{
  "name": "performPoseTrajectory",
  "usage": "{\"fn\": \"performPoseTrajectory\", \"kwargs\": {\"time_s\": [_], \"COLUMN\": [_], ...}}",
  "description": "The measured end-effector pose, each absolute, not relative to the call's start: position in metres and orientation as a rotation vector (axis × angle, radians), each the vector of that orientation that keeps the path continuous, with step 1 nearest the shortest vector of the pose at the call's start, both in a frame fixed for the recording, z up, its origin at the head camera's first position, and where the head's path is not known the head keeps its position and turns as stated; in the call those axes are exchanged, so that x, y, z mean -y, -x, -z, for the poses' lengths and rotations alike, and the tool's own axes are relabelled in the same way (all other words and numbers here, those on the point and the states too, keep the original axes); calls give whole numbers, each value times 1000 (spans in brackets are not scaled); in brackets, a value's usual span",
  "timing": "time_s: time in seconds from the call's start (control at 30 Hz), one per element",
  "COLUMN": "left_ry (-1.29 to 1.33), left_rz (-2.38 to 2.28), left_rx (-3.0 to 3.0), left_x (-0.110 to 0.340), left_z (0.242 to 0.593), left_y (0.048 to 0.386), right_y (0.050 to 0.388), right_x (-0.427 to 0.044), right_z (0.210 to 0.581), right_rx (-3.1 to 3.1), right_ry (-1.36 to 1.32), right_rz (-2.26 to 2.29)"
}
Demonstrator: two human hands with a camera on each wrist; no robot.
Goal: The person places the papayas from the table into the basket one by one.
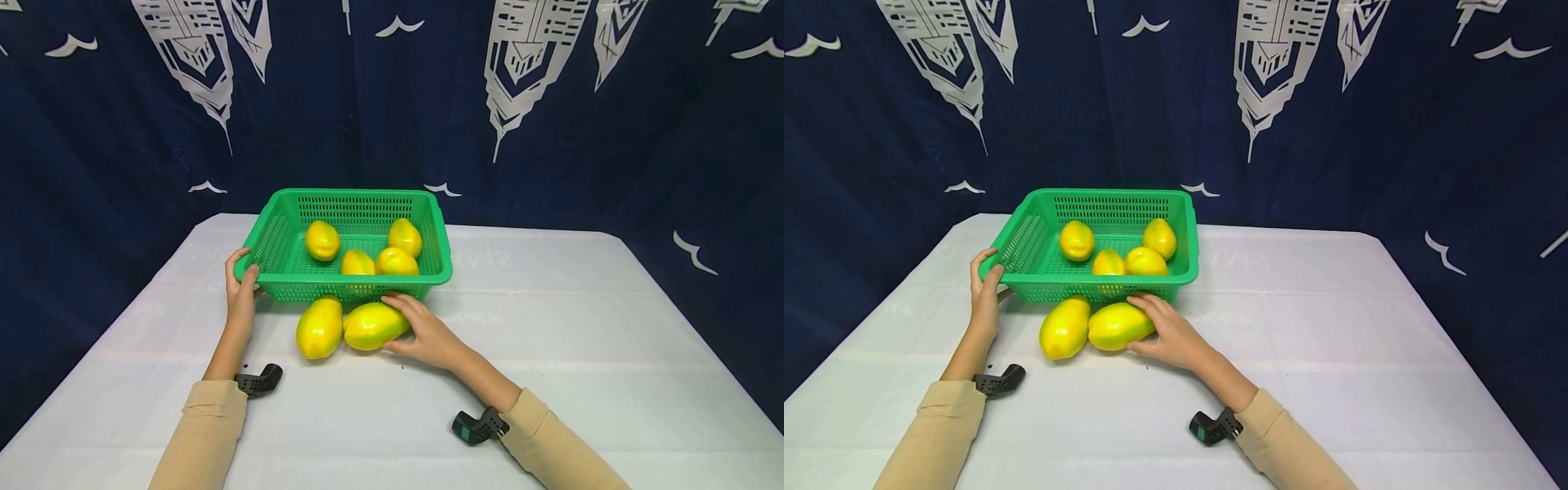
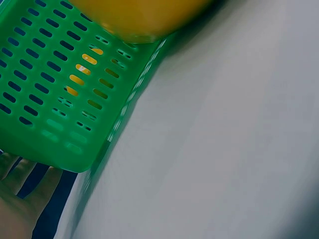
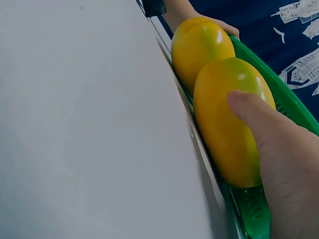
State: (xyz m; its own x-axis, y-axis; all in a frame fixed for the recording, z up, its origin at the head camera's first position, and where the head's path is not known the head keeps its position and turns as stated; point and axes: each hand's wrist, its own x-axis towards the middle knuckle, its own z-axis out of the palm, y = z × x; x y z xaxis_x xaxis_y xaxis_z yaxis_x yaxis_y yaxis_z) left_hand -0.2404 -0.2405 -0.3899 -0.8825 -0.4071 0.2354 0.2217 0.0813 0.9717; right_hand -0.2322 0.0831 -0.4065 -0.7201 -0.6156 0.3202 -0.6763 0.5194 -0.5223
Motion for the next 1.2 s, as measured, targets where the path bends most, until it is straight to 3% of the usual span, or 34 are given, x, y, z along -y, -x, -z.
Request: {"fn": "performPoseTrajectory", "kwargs": {"time_s": [1.2], "left_ry": [-189], "left_rz": [1874], "left_rx": [1903], "left_x": [240], "left_z": [388], "left_y": [239], "right_y": [231], "right_x": [-84], "right_z": [406], "right_rx": [2730], "right_ry": [-1119], "right_rz": [-1068]}}
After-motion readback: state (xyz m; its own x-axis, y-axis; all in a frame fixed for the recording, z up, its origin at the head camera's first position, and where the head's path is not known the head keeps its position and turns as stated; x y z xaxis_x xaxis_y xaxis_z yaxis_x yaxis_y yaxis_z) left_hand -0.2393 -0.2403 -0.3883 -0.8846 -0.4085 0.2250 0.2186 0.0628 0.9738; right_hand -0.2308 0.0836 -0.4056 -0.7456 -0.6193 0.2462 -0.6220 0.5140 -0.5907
